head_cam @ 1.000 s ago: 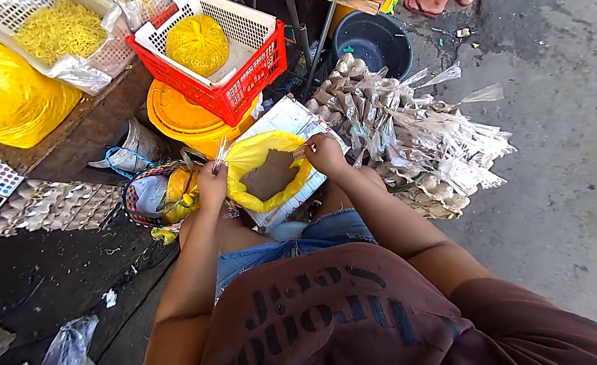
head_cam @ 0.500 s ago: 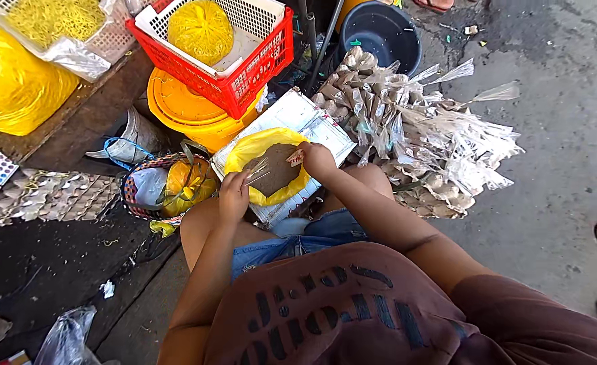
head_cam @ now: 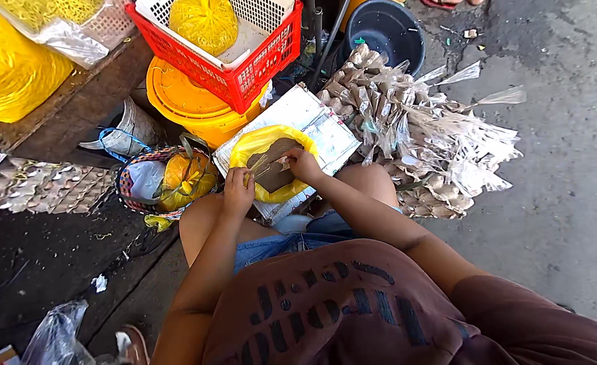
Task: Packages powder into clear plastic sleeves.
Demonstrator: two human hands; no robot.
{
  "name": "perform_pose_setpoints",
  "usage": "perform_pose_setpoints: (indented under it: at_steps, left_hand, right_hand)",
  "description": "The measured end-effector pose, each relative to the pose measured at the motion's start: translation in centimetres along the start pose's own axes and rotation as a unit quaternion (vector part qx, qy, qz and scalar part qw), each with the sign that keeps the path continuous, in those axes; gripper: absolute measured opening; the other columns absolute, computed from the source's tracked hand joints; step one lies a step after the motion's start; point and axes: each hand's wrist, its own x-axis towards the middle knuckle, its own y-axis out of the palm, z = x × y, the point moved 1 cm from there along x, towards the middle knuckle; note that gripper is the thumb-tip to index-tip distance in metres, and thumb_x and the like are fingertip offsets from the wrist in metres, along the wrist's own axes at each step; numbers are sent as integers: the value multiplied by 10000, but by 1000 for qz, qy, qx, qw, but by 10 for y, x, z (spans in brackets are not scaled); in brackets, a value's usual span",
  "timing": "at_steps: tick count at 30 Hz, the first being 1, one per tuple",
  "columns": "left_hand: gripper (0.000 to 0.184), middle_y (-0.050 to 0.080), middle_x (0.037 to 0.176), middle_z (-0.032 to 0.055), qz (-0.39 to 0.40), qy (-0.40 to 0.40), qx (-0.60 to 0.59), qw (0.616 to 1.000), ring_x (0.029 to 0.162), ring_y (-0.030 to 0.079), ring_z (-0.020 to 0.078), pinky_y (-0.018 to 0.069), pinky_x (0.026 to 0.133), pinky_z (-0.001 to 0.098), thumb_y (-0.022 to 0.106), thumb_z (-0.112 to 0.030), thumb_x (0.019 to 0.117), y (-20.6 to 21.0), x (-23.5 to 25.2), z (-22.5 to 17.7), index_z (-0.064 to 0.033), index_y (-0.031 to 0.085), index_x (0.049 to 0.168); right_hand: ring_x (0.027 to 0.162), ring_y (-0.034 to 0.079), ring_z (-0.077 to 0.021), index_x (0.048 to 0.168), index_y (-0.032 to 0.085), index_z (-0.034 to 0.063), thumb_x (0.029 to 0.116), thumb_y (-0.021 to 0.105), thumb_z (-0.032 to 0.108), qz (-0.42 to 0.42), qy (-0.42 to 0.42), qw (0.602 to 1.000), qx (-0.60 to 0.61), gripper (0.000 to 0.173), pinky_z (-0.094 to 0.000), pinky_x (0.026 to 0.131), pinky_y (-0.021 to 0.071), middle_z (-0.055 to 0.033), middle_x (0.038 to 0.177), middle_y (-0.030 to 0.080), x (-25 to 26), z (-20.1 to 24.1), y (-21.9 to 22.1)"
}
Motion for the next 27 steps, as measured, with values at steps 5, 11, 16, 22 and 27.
perform_pose_setpoints:
  at_steps: [5,11,16,22,27]
  left_hand:
    - [234,635,1175,264,17,0,-12,1000,1012,660,370,558,900,486,643,-115,987,-2,3,-2,63,675,1136]
    - [263,635,1148,240,-6,-5,-66,998,929,651,325,560,821,448,685,-123,957,-3,11,1,35,679,1166]
    - [267,630,1162,241,2,-17,-106,994,960,652,322,566,845,432,700,-148,949,-6,18,7,31,703,1146]
    - [271,646,1161,224,8,-33,-137,990,1075,644,337,537,943,473,728,-220,936,-12,21,12,-14,733,1113]
    - [309,628,1184,228,12,-61,-147,987,1093,627,338,523,959,476,718,-264,952,-16,23,17,9,718,1096]
  right_hand:
    - [1025,682,-292,1230,672,-5,1023,545,63,-35,-2,998,42,253,-496,945,529,-192,1113,704,-4,2,-30]
    - [842,657,-156,1185,668,-18,1011,570,61,-66,-3,994,86,215,-356,811,550,-135,995,697,-2,9,-38]
    - [753,609,-76,1187,661,0,1016,584,72,-64,6,992,104,201,-266,704,530,-70,934,670,8,21,-47]
    - [748,626,-45,1224,602,-1,1010,599,105,-14,-41,997,57,239,-248,701,549,-20,924,671,30,42,-76]
    - [753,630,-29,1194,585,31,1014,593,108,19,-64,997,40,196,-232,698,552,25,900,657,47,59,-97]
